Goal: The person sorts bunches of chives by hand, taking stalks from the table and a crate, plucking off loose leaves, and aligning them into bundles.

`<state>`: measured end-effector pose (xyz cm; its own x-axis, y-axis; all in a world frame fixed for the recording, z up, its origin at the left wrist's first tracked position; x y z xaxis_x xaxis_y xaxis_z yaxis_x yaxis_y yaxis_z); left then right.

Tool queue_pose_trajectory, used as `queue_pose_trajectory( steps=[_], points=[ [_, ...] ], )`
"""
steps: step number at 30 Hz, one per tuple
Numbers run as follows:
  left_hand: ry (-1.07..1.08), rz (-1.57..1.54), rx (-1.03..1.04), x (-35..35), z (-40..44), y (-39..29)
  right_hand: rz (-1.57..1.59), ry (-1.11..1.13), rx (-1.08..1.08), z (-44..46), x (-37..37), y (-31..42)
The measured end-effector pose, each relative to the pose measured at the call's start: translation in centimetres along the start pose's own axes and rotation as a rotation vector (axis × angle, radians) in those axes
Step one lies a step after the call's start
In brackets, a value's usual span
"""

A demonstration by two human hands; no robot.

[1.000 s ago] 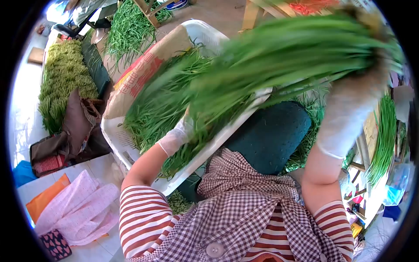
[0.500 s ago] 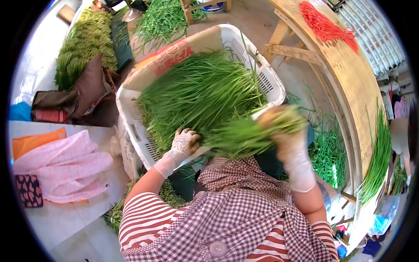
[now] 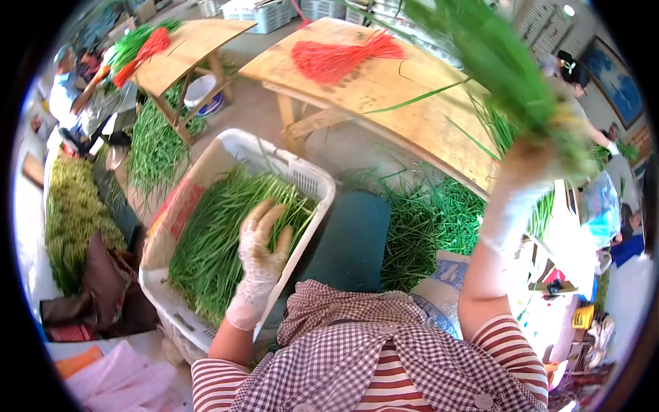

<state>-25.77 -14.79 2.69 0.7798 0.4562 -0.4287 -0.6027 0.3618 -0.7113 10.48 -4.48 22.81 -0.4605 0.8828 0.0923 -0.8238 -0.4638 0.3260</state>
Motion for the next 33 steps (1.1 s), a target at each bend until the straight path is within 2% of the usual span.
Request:
queue_pose_trajectory(
  steps=[1, 3, 5, 6, 7, 8, 10, 12, 14, 16, 17, 18, 20, 21, 22, 23, 24, 26, 27, 28, 30, 31, 33],
  points=[
    [0.043, -0.124, 0.001, 1.5, 1.0, -1.7, 0.163, 0.036, 0.127, -2.9, 0.6, -2.1],
    [0.132, -0.349, -0.010, 4.6, 2.4, -4.2, 0.241, 0.197, 0.277, -10.8, 0.5, -6.6],
    [0.248, -0.550, -0.099, 7.9, 3.3, -5.2, 0.210, 0.290, 0.253, -14.4, -1.6, -7.9],
    [0.276, -0.824, -0.352, 10.5, 2.6, -4.0, 0.328, 0.286, 0.389, -14.3, -2.4, -7.1],
    [0.353, -0.956, -0.527, 11.9, 2.5, -4.0, 0.446, 0.265, 0.528, -14.2, -3.3, -6.3],
    [0.433, -1.081, -0.707, 13.3, 2.2, -4.2, 0.422, 0.293, 0.587, -14.1, -4.1, -6.1],
    [0.565, -1.396, -0.833, 16.9, 1.1, -4.7, 0.369, 0.338, 0.713, -14.6, -5.7, -6.5],
    [0.745, -1.676, -0.988, 20.7, -0.2, -7.3, 0.618, 0.243, 0.612, -14.3, -6.3, -5.5],
    [0.963, -2.064, -1.036, 25.2, -2.7, -8.6, 0.590, 0.220, 0.507, -13.7, -7.4, -3.1],
    [0.821, -2.199, -0.890, 26.0, -0.3, -11.7, 0.780, 0.264, 0.401, -14.2, -8.9, -2.2],
    [0.712, -2.198, -0.848, 25.4, 1.6, -12.8, 0.908, 0.240, 0.384, -14.5, -9.4, -1.4],
    [0.604, -2.189, -0.806, 24.8, 3.4, -13.8, 0.958, 0.315, 0.405, -15.1, -10.7, -1.0],
    [0.402, -2.021, -0.761, 23.5, 8.6, -12.5, 1.245, 0.249, 0.297, -15.3, -10.9, -1.6],
    [0.342, -1.929, -0.732, 23.4, 11.7, -11.6, 0.994, 0.384, 0.349, -15.3, -11.2, -2.0],
    [0.230, -1.702, -0.728, 21.6, 14.3, -13.1, 0.737, 0.511, 0.402, -15.2, -12.1, -2.9],
    [0.206, -1.568, -0.803, 21.1, 16.4, -13.0, 0.483, 0.771, 0.452, -16.0, -12.0, -5.7],
    [0.199, -1.439, -0.680, 19.6, 19.0, -14.6, 0.723, 0.764, 0.929, -15.4, -11.0, -7.1],
    [0.153, -1.197, -0.354, 17.8, 24.0, -18.1, 0.738, 0.579, 0.651, -11.0, -10.1, -8.5],
    [0.116, -1.074, -0.166, 17.0, 25.8, -19.9, 0.610, 0.584, 0.510, -7.7, -8.9, -7.8],
    [0.101, -0.979, -0.146, 16.1, 26.3, -22.6, 0.480, 0.586, 0.376, -4.2, -7.7, -6.5],
    [0.116, -0.984, -0.078, 17.3, 27.7, -25.3, 0.292, 0.655, 0.353, -0.6, -4.3, -5.7],
    [0.039, -0.948, 0.111, 18.0, 28.7, -25.9, 0.230, 0.669, 0.375, 0.4, -2.0, -5.4],
    [-0.013, -0.926, 0.130, 20.4, 28.8, -25.2, 0.097, 0.735, 0.412, 1.1, 3.6, -5.9]
  ],
)
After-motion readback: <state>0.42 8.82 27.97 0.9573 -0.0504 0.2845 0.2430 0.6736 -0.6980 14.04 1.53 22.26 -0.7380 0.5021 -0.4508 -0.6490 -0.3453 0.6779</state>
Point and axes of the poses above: each hand's wrist, its own z-axis towards the middle knuckle, its own x-axis out of the palm, y = z × x, the point moved 6 cm from there along z, towards the middle knuckle, and after that the axes turned 10 degrees about -z, right-handed, at the moved point
